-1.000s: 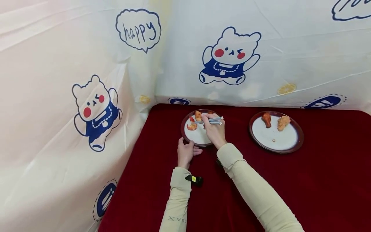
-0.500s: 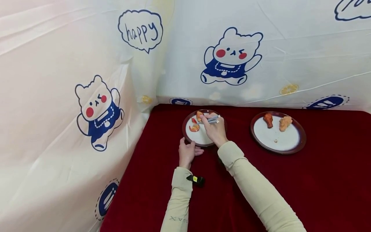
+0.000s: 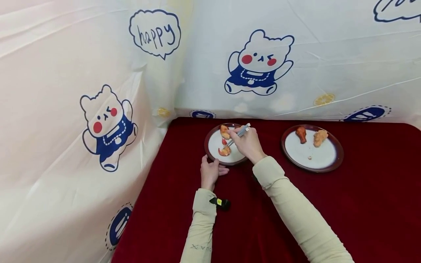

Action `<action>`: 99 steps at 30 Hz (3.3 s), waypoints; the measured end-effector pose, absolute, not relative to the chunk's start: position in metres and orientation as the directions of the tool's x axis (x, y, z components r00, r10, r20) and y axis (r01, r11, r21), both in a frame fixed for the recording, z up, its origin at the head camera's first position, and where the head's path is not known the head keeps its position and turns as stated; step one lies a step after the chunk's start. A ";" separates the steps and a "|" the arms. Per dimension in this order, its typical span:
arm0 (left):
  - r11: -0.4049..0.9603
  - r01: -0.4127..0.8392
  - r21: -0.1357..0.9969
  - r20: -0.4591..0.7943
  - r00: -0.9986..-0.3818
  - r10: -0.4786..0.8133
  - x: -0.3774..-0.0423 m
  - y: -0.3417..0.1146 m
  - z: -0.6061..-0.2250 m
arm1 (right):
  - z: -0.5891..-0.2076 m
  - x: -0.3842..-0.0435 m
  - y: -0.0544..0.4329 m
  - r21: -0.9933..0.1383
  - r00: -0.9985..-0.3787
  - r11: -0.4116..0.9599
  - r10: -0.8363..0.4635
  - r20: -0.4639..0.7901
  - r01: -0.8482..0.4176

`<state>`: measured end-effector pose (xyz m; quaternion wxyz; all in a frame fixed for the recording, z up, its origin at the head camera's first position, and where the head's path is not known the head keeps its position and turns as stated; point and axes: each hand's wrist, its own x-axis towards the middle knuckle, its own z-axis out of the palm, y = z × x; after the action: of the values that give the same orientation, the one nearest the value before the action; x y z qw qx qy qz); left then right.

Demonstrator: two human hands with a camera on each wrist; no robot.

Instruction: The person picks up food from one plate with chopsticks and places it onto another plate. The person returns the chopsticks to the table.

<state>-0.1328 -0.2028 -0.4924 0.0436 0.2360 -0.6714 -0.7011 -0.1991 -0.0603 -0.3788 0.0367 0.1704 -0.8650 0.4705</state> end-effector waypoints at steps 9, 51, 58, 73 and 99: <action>-0.073 -0.257 0.964 -0.265 -0.886 -0.381 -0.134 -0.206 -0.491 | -0.377 -0.202 -0.038 -0.840 -0.960 0.476 -0.223 0.172 -0.261; -0.083 -0.290 0.953 -0.300 -0.883 -0.362 -0.135 -0.196 -0.491 | -0.393 -0.188 0.010 -0.740 -0.855 0.428 -0.281 0.437 -0.519; -0.083 -0.295 0.952 -0.304 -0.883 -0.358 -0.135 -0.196 -0.494 | -0.393 -0.182 0.018 -0.728 -0.843 0.426 -0.273 0.463 -0.537; -0.064 -0.278 0.958 -0.282 -0.883 -0.376 -0.132 -0.201 -0.492 | -0.382 -0.180 0.030 -0.749 -0.839 0.381 -0.209 0.502 -0.542; -0.067 -0.273 0.960 -0.278 -0.884 -0.375 -0.131 -0.201 -0.494 | -0.376 -0.176 0.069 -0.716 -0.806 0.401 -0.110 0.581 -0.571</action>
<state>-0.1314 -0.2012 -0.4936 0.0366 0.2376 -0.6820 -0.6907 -0.1761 0.0691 -0.3763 0.2282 0.2116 -0.8051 0.5049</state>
